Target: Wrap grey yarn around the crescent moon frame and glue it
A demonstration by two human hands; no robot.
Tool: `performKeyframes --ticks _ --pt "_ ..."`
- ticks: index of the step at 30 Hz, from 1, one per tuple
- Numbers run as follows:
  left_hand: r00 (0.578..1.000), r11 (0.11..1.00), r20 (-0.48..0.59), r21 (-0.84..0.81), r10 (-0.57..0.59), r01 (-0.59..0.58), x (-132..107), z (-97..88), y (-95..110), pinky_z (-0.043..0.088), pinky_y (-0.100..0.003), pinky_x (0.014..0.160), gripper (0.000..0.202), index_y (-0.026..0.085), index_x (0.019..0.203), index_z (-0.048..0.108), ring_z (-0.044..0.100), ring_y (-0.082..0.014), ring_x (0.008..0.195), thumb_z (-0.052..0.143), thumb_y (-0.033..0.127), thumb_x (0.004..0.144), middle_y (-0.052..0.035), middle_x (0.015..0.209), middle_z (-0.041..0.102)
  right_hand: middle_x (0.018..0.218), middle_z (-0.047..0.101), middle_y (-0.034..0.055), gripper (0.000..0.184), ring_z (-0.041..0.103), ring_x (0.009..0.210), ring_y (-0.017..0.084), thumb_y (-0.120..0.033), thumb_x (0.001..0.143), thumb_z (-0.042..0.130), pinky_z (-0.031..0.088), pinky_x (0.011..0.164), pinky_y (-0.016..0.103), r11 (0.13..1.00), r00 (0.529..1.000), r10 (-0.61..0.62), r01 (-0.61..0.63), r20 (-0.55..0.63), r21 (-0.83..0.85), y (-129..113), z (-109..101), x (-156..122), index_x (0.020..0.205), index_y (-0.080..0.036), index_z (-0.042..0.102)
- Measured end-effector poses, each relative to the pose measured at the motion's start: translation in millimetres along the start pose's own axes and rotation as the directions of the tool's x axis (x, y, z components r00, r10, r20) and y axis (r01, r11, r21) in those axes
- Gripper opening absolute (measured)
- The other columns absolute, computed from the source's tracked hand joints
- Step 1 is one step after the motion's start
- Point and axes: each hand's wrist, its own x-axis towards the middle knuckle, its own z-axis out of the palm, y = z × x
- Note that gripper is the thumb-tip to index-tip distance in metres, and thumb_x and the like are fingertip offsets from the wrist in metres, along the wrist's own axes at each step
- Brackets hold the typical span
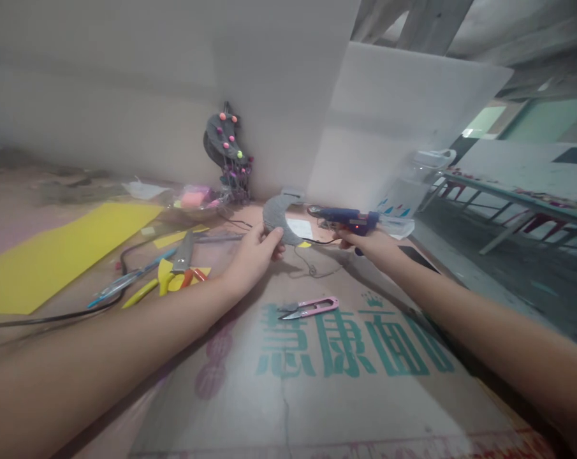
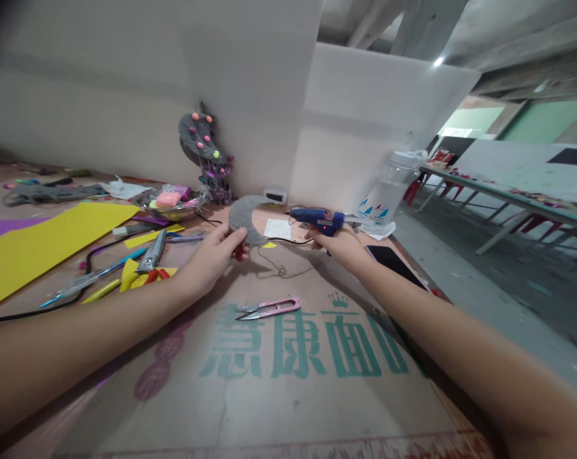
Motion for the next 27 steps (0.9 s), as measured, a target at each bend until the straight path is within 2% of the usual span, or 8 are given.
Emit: performKeyframes --ticks 3,7,10,14,20,24,27 --pt "1.0 1.0 -0.004 0.0 0.006 -0.006 0 -0.1 1 0.044 -0.02 0.055 0.014 0.016 0.086 0.056 0.054 -0.0093 0.059 0.059 0.029 0.087 0.003 0.069 0.057 0.071 0.071 0.0051 0.036 0.067 0.074 0.019 -0.052 0.083 0.064 0.049 0.071 0.029 0.999 0.999 -0.052 0.052 -0.018 0.008 -3 -4 -29 0.08 -0.017 0.071" --pt "1.0 0.997 -0.002 0.068 0.022 -0.022 1 -2.1 1 0.044 -0.021 0.057 0.015 0.016 0.08 0.056 0.055 -0.0097 0.059 0.061 0.03 0.085 0.0023 0.068 0.059 0.078 0.073 0.0067 0.038 0.069 0.08 0.024 -0.053 0.087 0.055 0.053 0.075 0.034 0.994 0.994 -0.105 0.106 0.029 -0.04 -14 -2 -61 0.078 -0.02 0.07" --pt "0.999 0.993 -0.005 0.113 0.032 -0.031 2 -3.7 2 0.046 -0.021 0.06 0.015 0.017 0.079 0.055 0.057 -0.0101 0.061 0.061 0.03 0.085 0.0024 0.068 0.06 0.088 0.076 0.0073 0.031 0.071 0.087 0.027 -0.047 0.086 0.058 0.056 0.08 0.038 0.978 0.987 -0.149 0.157 0.063 -0.138 -28 -1 -74 0.081 -0.022 0.074" --pt "0.999 0.992 0.002 0.121 0.044 -0.044 1 -4.7 2 0.047 -0.022 0.061 0.018 0.018 0.081 0.054 0.058 -0.0106 0.063 0.061 0.034 0.086 0.0026 0.071 0.06 0.096 0.078 0.0063 0.025 0.072 0.092 0.028 -0.04 0.085 0.06 0.058 0.085 0.04 0.969 0.986 -0.121 0.143 0.119 -0.203 -42 -1 -80 0.089 -0.022 0.077" --pt "1.0 0.994 0.012 0.102 0.025 -0.027 0 -4.5 1 0.047 -0.021 0.061 0.016 0.018 0.082 0.054 0.058 -0.0101 0.062 0.059 0.032 0.088 0.0025 0.07 0.06 0.09 0.077 0.009 0.029 0.073 0.086 0.032 -0.047 0.081 0.066 0.061 0.073 0.042 0.935 1.0 -0.015 0.023 0.025 -0.354 -40 3 -79 0.091 -0.021 0.078" --pt "0.999 0.995 0.017 0.097 0.03 -0.031 -1 -3.6 1 0.047 -0.022 0.061 0.016 0.018 0.081 0.053 0.059 -0.0101 0.062 0.059 0.03 0.089 0.0023 0.07 0.061 0.095 0.078 0.0093 0.028 0.074 0.089 0.032 -0.045 0.082 0.065 0.062 0.075 0.041 0.931 0.999 -0.036 0.046 0.033 -0.362 -41 3 -80 0.093 -0.022 0.078" --pt "0.999 0.995 0.013 0.096 0.029 -0.031 -2 -2.3 3 0.047 -0.022 0.061 0.015 0.018 0.08 0.054 0.059 -0.0102 0.062 0.059 0.029 0.089 0.0021 0.069 0.061 0.102 0.078 0.0095 0.028 0.072 0.097 0.035 -0.044 0.081 0.068 0.061 0.08 0.044 0.945 0.997 -0.063 0.072 0.038 -0.319 -40 2 -80 0.098 -0.023 0.077"
